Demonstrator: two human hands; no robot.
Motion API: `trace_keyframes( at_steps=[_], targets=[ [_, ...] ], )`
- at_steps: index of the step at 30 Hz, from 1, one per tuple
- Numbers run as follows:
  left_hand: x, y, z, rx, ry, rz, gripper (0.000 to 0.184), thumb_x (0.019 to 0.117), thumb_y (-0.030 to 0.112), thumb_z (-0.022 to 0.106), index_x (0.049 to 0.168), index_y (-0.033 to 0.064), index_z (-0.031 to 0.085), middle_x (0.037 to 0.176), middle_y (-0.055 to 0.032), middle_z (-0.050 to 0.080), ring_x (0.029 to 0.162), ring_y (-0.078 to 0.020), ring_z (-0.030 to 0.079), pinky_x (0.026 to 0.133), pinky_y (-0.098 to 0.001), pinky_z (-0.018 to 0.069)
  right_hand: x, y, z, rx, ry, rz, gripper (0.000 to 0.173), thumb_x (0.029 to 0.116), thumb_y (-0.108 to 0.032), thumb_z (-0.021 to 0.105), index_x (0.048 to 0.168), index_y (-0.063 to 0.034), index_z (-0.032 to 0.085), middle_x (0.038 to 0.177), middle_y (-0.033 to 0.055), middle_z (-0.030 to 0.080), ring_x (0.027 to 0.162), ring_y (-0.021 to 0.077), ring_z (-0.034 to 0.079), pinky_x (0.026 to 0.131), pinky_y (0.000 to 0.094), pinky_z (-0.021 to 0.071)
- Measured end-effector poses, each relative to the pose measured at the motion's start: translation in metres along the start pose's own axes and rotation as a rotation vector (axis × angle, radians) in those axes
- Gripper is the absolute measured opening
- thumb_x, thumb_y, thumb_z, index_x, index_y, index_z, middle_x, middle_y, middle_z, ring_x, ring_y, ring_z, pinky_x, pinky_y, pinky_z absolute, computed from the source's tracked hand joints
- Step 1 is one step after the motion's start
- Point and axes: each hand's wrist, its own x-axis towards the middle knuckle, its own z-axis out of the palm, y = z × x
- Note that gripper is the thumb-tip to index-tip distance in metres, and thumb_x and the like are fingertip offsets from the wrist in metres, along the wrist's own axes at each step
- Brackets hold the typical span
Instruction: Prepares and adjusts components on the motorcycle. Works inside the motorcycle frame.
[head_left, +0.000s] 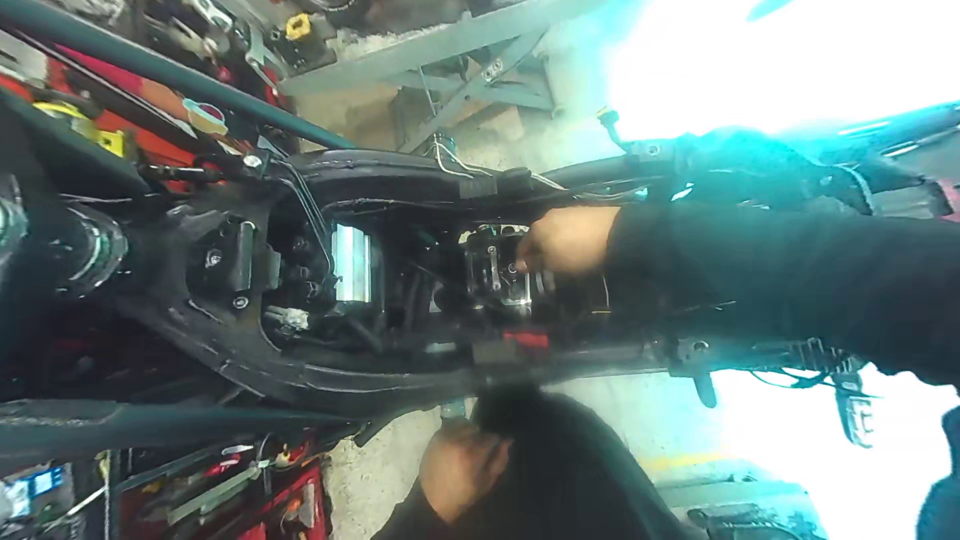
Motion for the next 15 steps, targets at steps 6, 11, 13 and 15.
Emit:
trace_keyframes(
  at_steps=[6,11,13,15],
  targets=[
    [-0.001,-0.004,-0.001,-0.087,0.019,0.001,0.028,0.0984,0.033,0.064,0.082,0.0139,0.076,0.064,0.0009,0.067,0.064,-0.0129,0.066,0.066,-0.0312,0.0575,0.004,0.003,0.004,0.016,0.026,0.006,0.042,0.1076,-0.047,0.047,0.101,-0.0143,0.073,0.084,0.0104,0.068,0.084,0.0318,0.068,0.073,0.0589,0.0524],
    [0.0,-0.006,-0.001,-0.102,0.025,0.016,0.027,0.0984,0.032,0.065,0.083,0.014,0.077,0.064,0.0013,0.066,0.064,-0.0125,0.065,0.066,-0.0306,0.0571,0.005,0.004,0.012,-0.111,0.089,-0.045,0.041,0.1091,-0.046,0.043,0.105,-0.0141,0.069,0.086,0.012,0.067,0.086,0.0349,0.069,0.073,0.061,0.0535],
    [0.0,-0.005,-0.002,-0.103,0.024,0.023,0.026,0.0986,0.031,0.064,0.083,0.0135,0.076,0.064,0.001,0.066,0.063,-0.0131,0.065,0.066,-0.0308,0.0566,0.005,-0.001,0.013,-0.067,0.094,0.031,0.041,0.1076,-0.048,0.046,0.105,-0.0153,0.071,0.086,0.0125,0.069,0.087,0.0364,0.069,0.073,0.0624,0.0518],
    [0.0,-0.005,-0.001,-0.104,0.033,0.028,0.026,0.0984,0.03,0.065,0.082,0.013,0.076,0.064,0.0007,0.066,0.063,-0.0135,0.065,0.066,-0.0306,0.0568,0.005,-0.005,0.01,0.008,0.101,0.113,0.038,0.1046,-0.05,0.053,0.104,-0.017,0.073,0.089,0.0114,0.07,0.091,0.035,0.069,0.077,0.0625,0.0503]
  ],
)
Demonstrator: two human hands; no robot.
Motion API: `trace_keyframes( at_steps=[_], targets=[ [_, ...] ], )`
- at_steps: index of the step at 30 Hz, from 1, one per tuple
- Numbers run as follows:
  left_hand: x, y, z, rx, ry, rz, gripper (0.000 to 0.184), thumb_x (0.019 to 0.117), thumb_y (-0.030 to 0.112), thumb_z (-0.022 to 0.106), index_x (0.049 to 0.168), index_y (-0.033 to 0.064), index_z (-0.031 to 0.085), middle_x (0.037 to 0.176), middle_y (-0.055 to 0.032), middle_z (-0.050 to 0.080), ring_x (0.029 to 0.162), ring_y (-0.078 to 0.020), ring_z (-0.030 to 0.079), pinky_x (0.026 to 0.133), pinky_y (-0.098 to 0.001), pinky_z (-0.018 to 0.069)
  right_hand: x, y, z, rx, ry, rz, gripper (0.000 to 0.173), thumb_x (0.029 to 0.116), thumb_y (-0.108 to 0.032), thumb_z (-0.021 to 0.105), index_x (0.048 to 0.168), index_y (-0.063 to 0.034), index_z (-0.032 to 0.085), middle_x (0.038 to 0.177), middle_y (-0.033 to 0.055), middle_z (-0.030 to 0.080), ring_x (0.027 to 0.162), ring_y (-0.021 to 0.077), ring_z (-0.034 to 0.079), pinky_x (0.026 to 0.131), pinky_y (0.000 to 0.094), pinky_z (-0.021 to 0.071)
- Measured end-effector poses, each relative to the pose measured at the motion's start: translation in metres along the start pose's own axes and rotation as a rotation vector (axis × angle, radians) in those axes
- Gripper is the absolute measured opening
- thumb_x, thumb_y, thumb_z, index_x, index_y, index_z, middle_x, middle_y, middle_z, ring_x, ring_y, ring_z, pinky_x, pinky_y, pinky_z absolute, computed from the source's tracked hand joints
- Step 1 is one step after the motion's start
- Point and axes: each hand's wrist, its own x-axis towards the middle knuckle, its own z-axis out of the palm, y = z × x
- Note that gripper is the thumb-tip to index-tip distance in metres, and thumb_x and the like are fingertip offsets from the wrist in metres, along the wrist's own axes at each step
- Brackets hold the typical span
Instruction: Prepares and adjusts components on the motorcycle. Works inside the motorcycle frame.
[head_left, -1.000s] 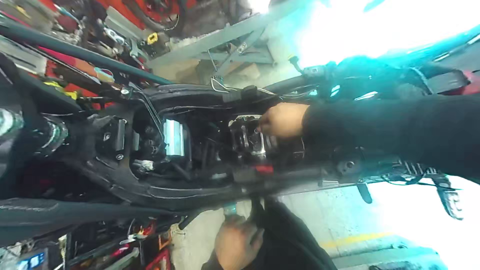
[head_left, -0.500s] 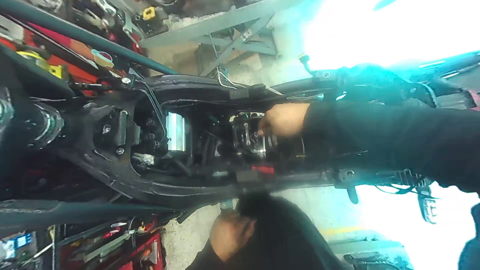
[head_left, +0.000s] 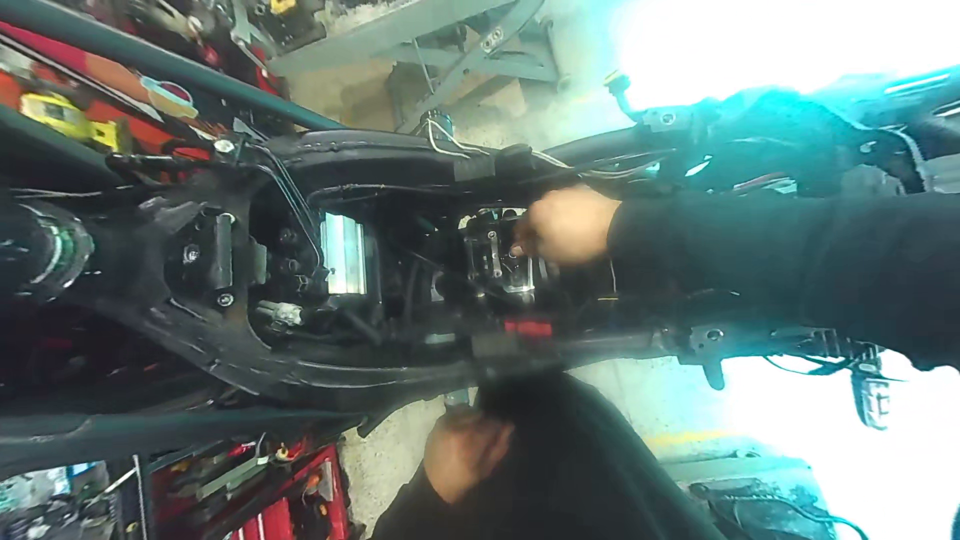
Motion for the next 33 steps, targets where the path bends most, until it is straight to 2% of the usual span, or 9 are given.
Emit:
trace_keyframes(
  at_steps=[5,9,14,17,19,25,30,33],
  targets=[
    [-0.001,-0.002,0.002,-0.025,0.034,-0.017,0.025,0.098,0.031,0.065,0.085,0.0134,0.077,0.066,0.0001,0.067,0.063,-0.0132,0.065,0.065,-0.0307,0.0573,0.0,-0.001,-0.001,0.104,0.024,0.075,0.036,0.101,-0.051,0.059,0.097,-0.0179,0.073,0.085,0.0087,0.069,0.088,0.0319,0.068,0.076,0.0609,0.0498],
    [-0.002,-0.001,0.001,-0.039,0.035,-0.033,0.023,0.098,0.03,0.066,0.087,0.0131,0.078,0.069,-0.0005,0.07,0.066,-0.0134,0.068,0.068,-0.0307,0.0585,0.002,-0.002,-0.001,0.123,0.0,0.09,0.037,0.1011,-0.051,0.059,0.101,-0.0166,0.074,0.087,0.0109,0.07,0.089,0.0344,0.068,0.077,0.0638,0.0501],
    [-0.001,-0.005,0.002,-0.053,0.056,-0.013,0.024,0.0989,0.03,0.066,0.088,0.0131,0.077,0.068,-0.0003,0.069,0.065,-0.013,0.067,0.068,-0.0296,0.0577,-0.001,0.007,-0.016,0.004,-0.004,-0.246,0.035,0.1053,-0.046,0.054,0.094,-0.0168,0.071,0.076,0.0041,0.065,0.075,0.0242,0.066,0.067,0.0528,0.0522],
    [-0.003,-0.004,0.002,-0.068,0.058,0.0,0.023,0.0988,0.029,0.066,0.087,0.0117,0.077,0.069,-0.001,0.07,0.066,-0.013,0.067,0.069,-0.029,0.058,-0.007,-0.005,-0.002,0.035,-0.061,-0.264,0.032,0.104,-0.042,0.058,0.091,-0.0172,0.074,0.073,0.0023,0.066,0.07,0.0206,0.066,0.064,0.0494,0.0542],
    [-0.003,-0.005,0.002,-0.068,0.06,0.003,0.024,0.0987,0.029,0.066,0.086,0.0117,0.077,0.068,-0.001,0.069,0.066,-0.0131,0.067,0.068,-0.029,0.0574,-0.007,-0.006,0.003,0.045,-0.083,-0.248,0.033,0.1041,-0.042,0.059,0.091,-0.017,0.075,0.074,0.0019,0.067,0.071,0.0192,0.067,0.066,0.0476,0.0543],
    [-0.003,-0.005,0.001,-0.072,0.054,0.005,0.024,0.0991,0.03,0.066,0.086,0.0123,0.077,0.067,-0.0007,0.068,0.066,-0.0131,0.066,0.068,-0.0293,0.0572,-0.006,-0.005,-0.004,0.0,-0.142,-0.207,0.033,0.1041,-0.044,0.058,0.093,-0.0165,0.074,0.076,0.0042,0.065,0.074,0.0233,0.065,0.067,0.0507,0.0521],
    [-0.002,-0.005,0.0,-0.082,0.051,0.0,0.024,0.0989,0.03,0.066,0.085,0.0124,0.076,0.068,-0.0003,0.069,0.066,-0.0127,0.067,0.068,-0.0291,0.0575,-0.003,-0.001,0.009,-0.034,-0.079,-0.266,0.033,0.1047,-0.041,0.057,0.09,-0.0153,0.072,0.076,0.0039,0.066,0.075,0.0232,0.067,0.068,0.0505,0.0536],
    [-0.001,-0.005,0.001,-0.088,0.06,0.006,0.025,0.0991,0.029,0.066,0.085,0.0118,0.076,0.067,-0.0006,0.068,0.065,-0.013,0.066,0.068,-0.0292,0.0573,-0.006,-0.008,0.009,-0.046,-0.102,-0.185,0.035,0.1048,-0.044,0.056,0.091,-0.0155,0.071,0.076,0.0049,0.066,0.077,0.0262,0.067,0.068,0.0532,0.052]
  ],
)
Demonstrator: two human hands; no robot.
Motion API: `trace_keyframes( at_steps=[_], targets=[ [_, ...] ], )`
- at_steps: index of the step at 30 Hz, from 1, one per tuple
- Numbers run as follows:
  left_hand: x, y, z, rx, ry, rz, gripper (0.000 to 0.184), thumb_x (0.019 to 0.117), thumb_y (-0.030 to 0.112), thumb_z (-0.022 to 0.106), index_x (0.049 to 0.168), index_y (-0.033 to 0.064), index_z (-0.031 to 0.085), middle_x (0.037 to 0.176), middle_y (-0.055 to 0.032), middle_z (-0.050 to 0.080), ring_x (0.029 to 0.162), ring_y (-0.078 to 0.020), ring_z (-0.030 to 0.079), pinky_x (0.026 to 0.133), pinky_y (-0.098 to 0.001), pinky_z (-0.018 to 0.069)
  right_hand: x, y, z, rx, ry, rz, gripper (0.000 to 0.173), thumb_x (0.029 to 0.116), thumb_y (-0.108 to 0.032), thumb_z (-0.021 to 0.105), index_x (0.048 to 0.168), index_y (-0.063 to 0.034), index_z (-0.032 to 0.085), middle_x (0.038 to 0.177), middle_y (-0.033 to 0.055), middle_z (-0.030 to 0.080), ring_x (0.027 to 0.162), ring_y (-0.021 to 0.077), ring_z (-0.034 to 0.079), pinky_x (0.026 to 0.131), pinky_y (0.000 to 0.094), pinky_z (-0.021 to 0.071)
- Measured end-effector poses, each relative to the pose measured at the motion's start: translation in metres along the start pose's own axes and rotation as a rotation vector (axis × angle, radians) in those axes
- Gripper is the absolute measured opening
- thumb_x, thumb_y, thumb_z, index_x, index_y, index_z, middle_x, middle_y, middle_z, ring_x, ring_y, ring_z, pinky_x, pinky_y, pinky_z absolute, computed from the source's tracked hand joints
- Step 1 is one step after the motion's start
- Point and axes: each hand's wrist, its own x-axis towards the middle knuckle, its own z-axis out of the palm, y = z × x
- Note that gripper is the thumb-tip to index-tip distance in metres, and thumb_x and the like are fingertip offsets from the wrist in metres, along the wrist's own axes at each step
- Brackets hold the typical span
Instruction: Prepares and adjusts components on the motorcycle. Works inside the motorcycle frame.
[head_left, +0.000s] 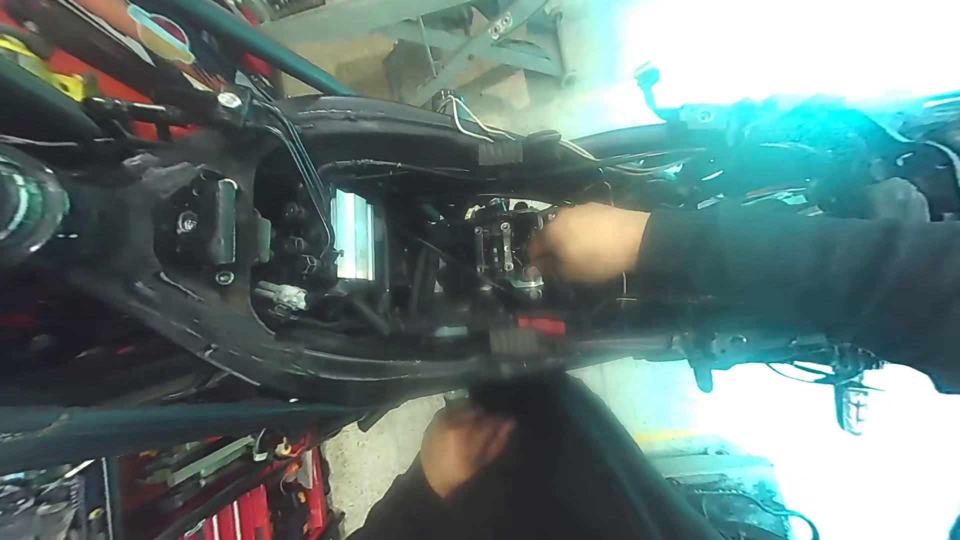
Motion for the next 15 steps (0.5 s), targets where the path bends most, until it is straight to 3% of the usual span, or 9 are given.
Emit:
trace_keyframes(
  at_steps=[4,7,10,13,15],
  targets=[
    [0.0,-0.003,0.0,-0.003,0.02,0.006,0.023,0.0996,0.027,0.066,0.086,0.011,0.076,0.067,-0.0014,0.068,0.065,-0.0135,0.067,0.067,-0.0287,0.0575,0.001,-0.005,-0.004,0.077,0.03,0.104,0.036,0.1012,-0.045,0.061,0.087,-0.0133,0.073,0.076,0.0079,0.067,0.077,0.0308,0.067,0.067,0.0592,0.05],
    [-0.004,-0.001,-0.001,-0.012,0.02,-0.004,0.022,0.0998,0.026,0.066,0.087,0.0111,0.076,0.069,-0.0014,0.07,0.067,-0.0132,0.068,0.069,-0.0279,0.0577,-0.001,-0.002,-0.002,0.038,0.037,0.005,0.034,0.1026,-0.045,0.06,0.095,-0.0145,0.073,0.075,0.0064,0.067,0.075,0.0287,0.068,0.067,0.0572,0.0527],
    [-0.001,-0.004,0.0,0.001,0.028,0.004,0.022,0.0995,0.026,0.066,0.087,0.0118,0.077,0.07,-0.0013,0.071,0.069,-0.0136,0.069,0.071,-0.0281,0.0581,0.0,-0.008,-0.017,-0.054,0.236,-0.157,0.03,0.1052,-0.042,0.055,0.103,-0.0164,0.071,0.075,0.003,0.067,0.07,0.0244,0.068,0.062,0.0513,0.0554],
    [-0.002,0.0,0.0,-0.018,0.016,-0.004,0.022,0.0998,0.026,0.064,0.089,0.0115,0.077,0.072,-0.0016,0.072,0.071,-0.0136,0.069,0.072,-0.0289,0.0591,0.021,-0.024,-0.025,-0.064,0.29,-0.234,0.027,0.1069,-0.027,0.053,0.107,-0.0075,0.071,0.104,0.014,0.068,0.095,0.0323,0.069,0.081,0.0541,0.0566],
    [-0.001,0.0,-0.001,0.006,0.021,0.005,0.023,0.0994,0.026,0.064,0.087,0.0106,0.077,0.072,-0.0019,0.072,0.07,-0.0136,0.069,0.071,-0.0292,0.059,0.037,-0.042,-0.025,-0.102,0.232,-0.134,0.016,0.1,-0.017,0.063,0.102,-0.0051,0.074,0.117,0.0178,0.065,0.098,0.0365,0.068,0.08,0.0575,0.0568]
  ],
)
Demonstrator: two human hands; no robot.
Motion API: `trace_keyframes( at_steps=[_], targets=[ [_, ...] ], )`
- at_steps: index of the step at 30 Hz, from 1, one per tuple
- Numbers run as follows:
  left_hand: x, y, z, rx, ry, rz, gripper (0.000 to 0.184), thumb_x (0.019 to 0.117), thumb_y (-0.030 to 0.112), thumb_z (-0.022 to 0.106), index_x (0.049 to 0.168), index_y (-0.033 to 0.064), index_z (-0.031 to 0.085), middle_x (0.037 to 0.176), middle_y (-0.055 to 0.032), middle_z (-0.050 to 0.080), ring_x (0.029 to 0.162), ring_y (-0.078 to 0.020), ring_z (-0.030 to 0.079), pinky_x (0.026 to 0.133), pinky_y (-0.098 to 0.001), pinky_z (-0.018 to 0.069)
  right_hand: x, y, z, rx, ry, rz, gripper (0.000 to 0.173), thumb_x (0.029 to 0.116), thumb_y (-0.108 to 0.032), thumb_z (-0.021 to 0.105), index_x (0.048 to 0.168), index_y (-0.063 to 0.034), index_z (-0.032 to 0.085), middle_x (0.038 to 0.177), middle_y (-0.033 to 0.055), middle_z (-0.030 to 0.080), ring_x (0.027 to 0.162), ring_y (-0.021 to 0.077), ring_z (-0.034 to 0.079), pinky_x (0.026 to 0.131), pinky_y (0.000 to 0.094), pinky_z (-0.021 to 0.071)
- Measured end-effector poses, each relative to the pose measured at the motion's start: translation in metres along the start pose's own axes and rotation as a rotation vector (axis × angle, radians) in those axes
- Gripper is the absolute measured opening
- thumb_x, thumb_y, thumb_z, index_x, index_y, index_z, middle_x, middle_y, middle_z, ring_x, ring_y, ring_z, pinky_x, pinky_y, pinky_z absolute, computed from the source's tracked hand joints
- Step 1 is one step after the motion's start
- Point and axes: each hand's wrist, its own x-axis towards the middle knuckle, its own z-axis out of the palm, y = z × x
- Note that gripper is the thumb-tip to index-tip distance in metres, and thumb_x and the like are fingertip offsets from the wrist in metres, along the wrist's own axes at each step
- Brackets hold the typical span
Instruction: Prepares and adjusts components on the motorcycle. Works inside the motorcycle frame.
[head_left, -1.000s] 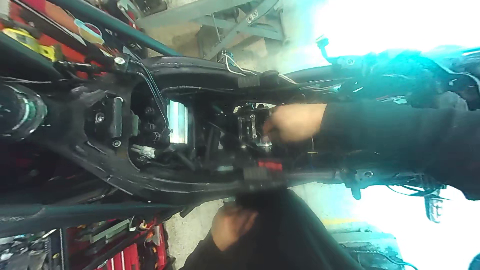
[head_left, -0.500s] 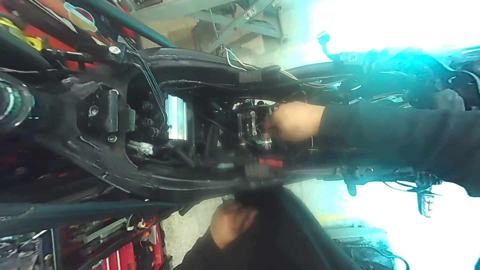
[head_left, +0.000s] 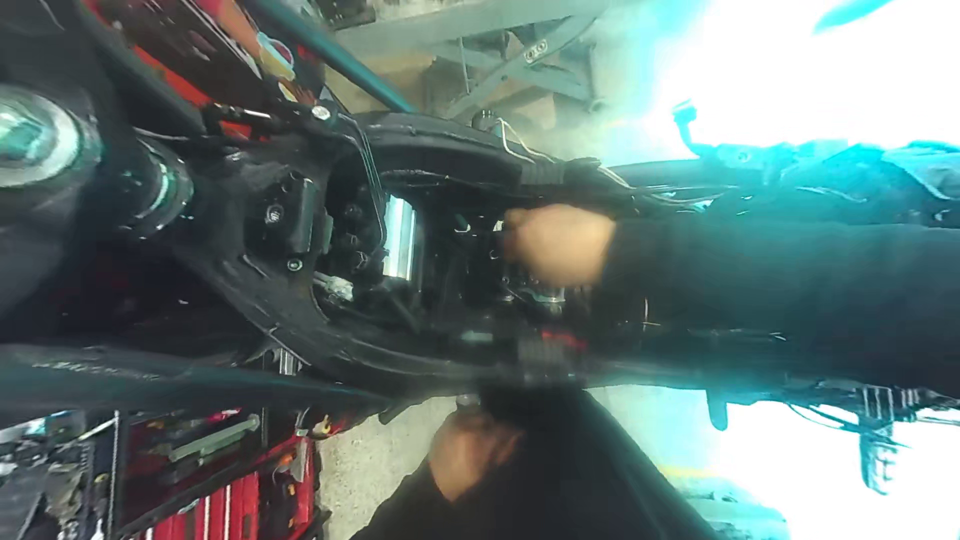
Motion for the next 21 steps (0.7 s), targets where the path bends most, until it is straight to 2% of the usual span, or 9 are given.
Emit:
trace_keyframes(
  at_steps=[1,4,5,7,12,17,18,21],
  targets=[
    [0.0,0.0,0.001,0.013,0.007,0.001,0.024,0.0991,0.026,0.065,0.086,0.0103,0.077,0.071,-0.002,0.071,0.069,-0.0138,0.069,0.071,-0.0293,0.059,0.008,-0.007,0.001,-0.023,-0.046,0.044,0.014,0.0983,-0.016,0.065,0.1,-0.0046,0.073,0.117,0.0179,0.065,0.098,0.0371,0.068,0.08,0.0581,0.057],
    [-0.001,-0.001,0.002,0.023,0.015,0.0,0.023,0.0983,0.026,0.068,0.085,0.01,0.076,0.068,-0.0017,0.069,0.068,-0.0138,0.068,0.07,-0.0289,0.0584,0.025,-0.018,0.0,-0.022,-0.165,0.103,0.011,0.0966,-0.011,0.065,0.098,-0.0009,0.07,0.101,0.0192,0.068,0.096,0.0382,0.068,0.079,0.0582,0.0556],
    [-0.002,-0.001,0.002,0.019,0.016,0.0,0.022,0.0983,0.026,0.069,0.084,0.01,0.077,0.068,-0.0018,0.069,0.068,-0.014,0.068,0.071,-0.029,0.0583,0.028,-0.02,0.0,-0.018,-0.183,0.099,0.012,0.0972,-0.011,0.064,0.099,0.0,0.069,0.099,0.0193,0.069,0.096,0.0379,0.069,0.08,0.0574,0.0555],
    [-0.002,-0.001,0.001,0.009,0.011,-0.002,0.022,0.0988,0.025,0.068,0.084,0.0102,0.076,0.068,-0.0018,0.068,0.068,-0.0143,0.067,0.071,-0.0294,0.0582,0.03,-0.022,-0.002,-0.036,-0.221,0.086,0.015,0.0987,-0.013,0.063,0.102,0.0007,0.069,0.1,0.0197,0.068,0.098,0.0383,0.068,0.082,0.0572,0.0548],
    [-0.002,-0.003,0.0,-0.02,0.004,0.008,0.021,0.0996,0.024,0.067,0.085,0.01,0.075,0.069,-0.0019,0.069,0.068,-0.0142,0.067,0.07,-0.0289,0.0578,0.033,-0.03,-0.002,-0.105,-0.227,0.12,0.018,0.1007,-0.016,0.06,0.109,-0.0022,0.067,0.102,0.0191,0.068,0.098,0.0394,0.069,0.079,0.0583,0.0554],
    [-0.002,-0.007,-0.002,-0.07,0.01,0.034,0.021,0.1008,0.019,0.064,0.087,0.008,0.075,0.07,-0.0035,0.069,0.071,-0.0155,0.068,0.073,-0.0296,0.0583,0.037,-0.021,-0.011,-0.064,-0.225,0.08,0.012,0.095,-0.016,0.068,0.096,-0.0047,0.068,0.1,0.0177,0.068,0.095,0.0381,0.068,0.077,0.0598,0.0543],
    [-0.004,-0.007,-0.002,-0.081,0.004,0.03,0.02,0.1004,0.019,0.065,0.087,0.008,0.076,0.07,-0.0035,0.07,0.071,-0.0156,0.069,0.074,-0.0301,0.0583,0.037,-0.02,-0.011,-0.047,-0.221,0.081,0.012,0.0936,-0.015,0.069,0.096,-0.0031,0.069,0.102,0.0196,0.067,0.096,0.0399,0.068,0.077,0.0616,0.0542],
    [-0.005,-0.007,-0.002,-0.089,0.004,0.027,0.02,0.1007,0.019,0.064,0.088,0.0085,0.076,0.071,-0.0033,0.07,0.071,-0.0153,0.068,0.075,-0.03,0.0584,0.035,-0.011,-0.003,-0.047,-0.154,0.042,0.013,0.0969,-0.016,0.065,0.1,-0.0048,0.071,0.113,0.0196,0.066,0.1,0.0398,0.067,0.081,0.0615,0.0539]
  ],
)
